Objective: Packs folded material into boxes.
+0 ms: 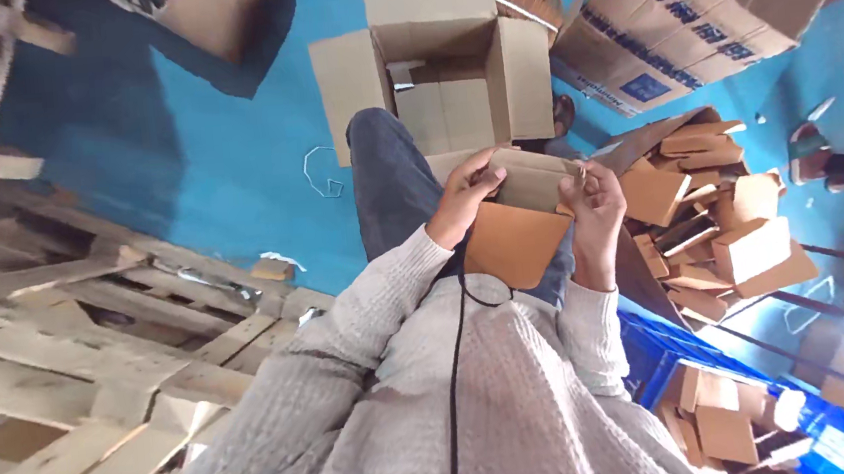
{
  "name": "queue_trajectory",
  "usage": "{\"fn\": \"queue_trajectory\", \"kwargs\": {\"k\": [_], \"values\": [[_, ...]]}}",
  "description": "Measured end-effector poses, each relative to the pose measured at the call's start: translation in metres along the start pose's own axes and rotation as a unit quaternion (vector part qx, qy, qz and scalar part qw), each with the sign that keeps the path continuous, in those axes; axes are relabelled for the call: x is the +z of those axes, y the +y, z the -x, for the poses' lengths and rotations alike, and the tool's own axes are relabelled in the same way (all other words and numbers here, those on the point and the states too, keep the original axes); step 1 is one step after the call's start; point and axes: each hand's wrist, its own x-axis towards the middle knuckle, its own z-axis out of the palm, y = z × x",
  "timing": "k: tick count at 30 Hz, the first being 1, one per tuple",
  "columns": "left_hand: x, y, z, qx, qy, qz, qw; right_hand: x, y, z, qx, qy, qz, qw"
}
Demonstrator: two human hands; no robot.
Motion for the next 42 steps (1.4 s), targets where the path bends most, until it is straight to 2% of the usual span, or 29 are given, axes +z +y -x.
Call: {"fn": "queue_trajectory", "kwargs": {"k": [4, 8, 11, 14, 18, 22, 24, 26, 29, 32, 36, 39, 42], "values": [[0.001, -0.013, -0.002, 0.058, 0.016, -0.02, 0.998, -0.002, 0.01, 0.003, -0.029, -0.023, -0.002, 0.999], [-0.004, -0.012, 0.004, 0.066, -0.039, 0.002, 0.997, -0.011, 0.01, 0.006, -0.039, -0.08, -0.034, 0.995], [-0.002, -0.01, 0.011, 0.08, -0.052, -0.019, 0.995, -0.011, 0.001, 0.014, -0.032, -0.117, -0.04, 0.992], [0.004, -0.012, 0.016, 0.092, -0.044, 0.004, 0.995, -0.009, -0.006, 0.022, -0.023, -0.099, -0.04, 0.994], [0.005, -0.02, 0.023, 0.156, -0.053, 0.041, 0.985, -0.005, -0.018, 0.034, -0.037, -0.103, -0.008, 0.994], [-0.002, -0.02, 0.025, 0.133, -0.076, 0.069, 0.986, -0.008, -0.018, 0.04, -0.053, -0.131, 0.025, 0.99], [-0.002, -0.019, 0.024, 0.082, -0.077, 0.035, 0.993, -0.013, -0.025, 0.039, -0.03, -0.143, 0.063, 0.987], [0.0, -0.018, 0.023, 0.032, -0.056, -0.049, 0.997, -0.015, -0.028, 0.037, -0.025, -0.126, 0.116, 0.985], [0.004, -0.017, 0.02, 0.072, -0.05, -0.124, 0.988, -0.019, -0.037, 0.03, -0.014, -0.137, 0.142, 0.98], [0.002, -0.021, 0.022, 0.114, -0.081, -0.091, 0.986, -0.022, -0.052, 0.027, 0.013, -0.202, 0.177, 0.963], [-0.001, -0.023, 0.024, 0.039, -0.114, -0.046, 0.992, -0.024, -0.05, 0.031, 0.007, -0.204, 0.189, 0.96], [0.004, -0.024, 0.042, -0.013, -0.089, -0.133, 0.987, -0.03, -0.051, 0.037, 0.009, -0.192, 0.214, 0.958], [0.014, -0.015, 0.052, 0.031, -0.108, -0.204, 0.972, -0.034, -0.06, 0.039, 0.025, -0.166, 0.179, 0.969]]}}
